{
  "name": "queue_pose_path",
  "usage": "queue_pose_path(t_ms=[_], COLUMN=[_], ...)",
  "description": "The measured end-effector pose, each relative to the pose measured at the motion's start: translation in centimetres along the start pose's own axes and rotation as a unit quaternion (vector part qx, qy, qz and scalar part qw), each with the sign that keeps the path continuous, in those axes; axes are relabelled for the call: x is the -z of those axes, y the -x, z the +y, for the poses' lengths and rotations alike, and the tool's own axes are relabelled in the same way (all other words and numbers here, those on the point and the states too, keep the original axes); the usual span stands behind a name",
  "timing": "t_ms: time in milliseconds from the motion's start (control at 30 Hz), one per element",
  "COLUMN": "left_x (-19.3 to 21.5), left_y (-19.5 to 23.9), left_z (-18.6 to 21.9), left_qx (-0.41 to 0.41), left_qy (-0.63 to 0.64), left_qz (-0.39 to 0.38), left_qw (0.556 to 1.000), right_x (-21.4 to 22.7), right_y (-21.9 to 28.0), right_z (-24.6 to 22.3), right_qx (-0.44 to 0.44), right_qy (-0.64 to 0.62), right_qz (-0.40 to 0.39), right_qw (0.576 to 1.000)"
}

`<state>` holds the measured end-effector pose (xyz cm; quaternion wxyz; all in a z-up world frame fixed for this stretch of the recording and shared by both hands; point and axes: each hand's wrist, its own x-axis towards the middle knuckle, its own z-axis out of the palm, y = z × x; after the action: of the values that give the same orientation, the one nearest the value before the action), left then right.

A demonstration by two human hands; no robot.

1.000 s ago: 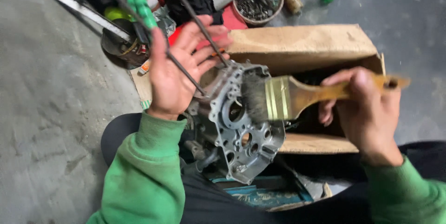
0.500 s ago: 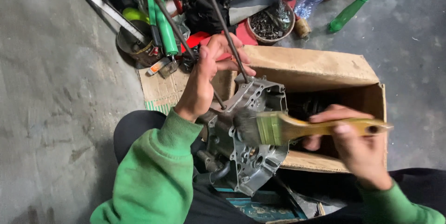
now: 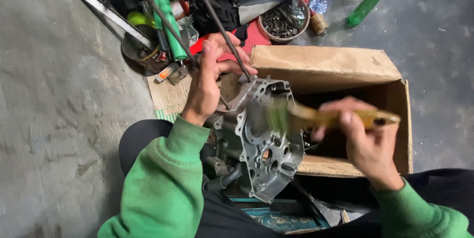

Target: The person sits on the floor and uses a brush to clean the inside of a metallic engine cylinder head. They hold the part steady with one hand while scrubbing various internal surfaces and holes with the brush in the other hand.

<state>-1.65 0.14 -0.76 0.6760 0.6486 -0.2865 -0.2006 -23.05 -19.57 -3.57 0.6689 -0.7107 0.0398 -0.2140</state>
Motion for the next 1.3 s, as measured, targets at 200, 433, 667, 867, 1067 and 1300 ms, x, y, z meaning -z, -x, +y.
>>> queue_pose_path(t_ms=[200, 433, 667, 867, 1067, 1300], left_x=[0.0, 0.5, 0.7, 1.3, 1.6, 1.6], left_y=[-0.4, -0.9, -1.4, -1.7, -1.7, -1.4], left_z=[-1.3, -2.8, -3.5, -3.8, -3.8, -2.1], left_qx=[0.009, 0.003, 0.007, 0.022, 0.067, 0.11], left_qy=[0.014, 0.0, -0.012, -0.023, -0.032, -0.039], left_qz=[0.021, 0.036, 0.031, 0.02, 0.013, 0.025], left_qw=[1.0, 0.999, 0.999, 0.999, 0.997, 0.993], right_x=[1.0, -0.2, 0.9, 0.3, 0.5, 1.4], right_y=[-0.5, 0.1, 0.3, -0.7, -0.5, -1.5], right_z=[-0.6, -1.3, -0.6, -2.3, -2.1, -2.8], right_qx=[-0.011, -0.054, -0.039, -0.065, -0.097, -0.058], right_qy=[-0.017, 0.11, -0.016, 0.083, 0.086, 0.063], right_qz=[0.062, -0.068, -0.015, -0.113, -0.037, -0.316], right_qw=[0.998, 0.99, 0.999, 0.988, 0.991, 0.945])
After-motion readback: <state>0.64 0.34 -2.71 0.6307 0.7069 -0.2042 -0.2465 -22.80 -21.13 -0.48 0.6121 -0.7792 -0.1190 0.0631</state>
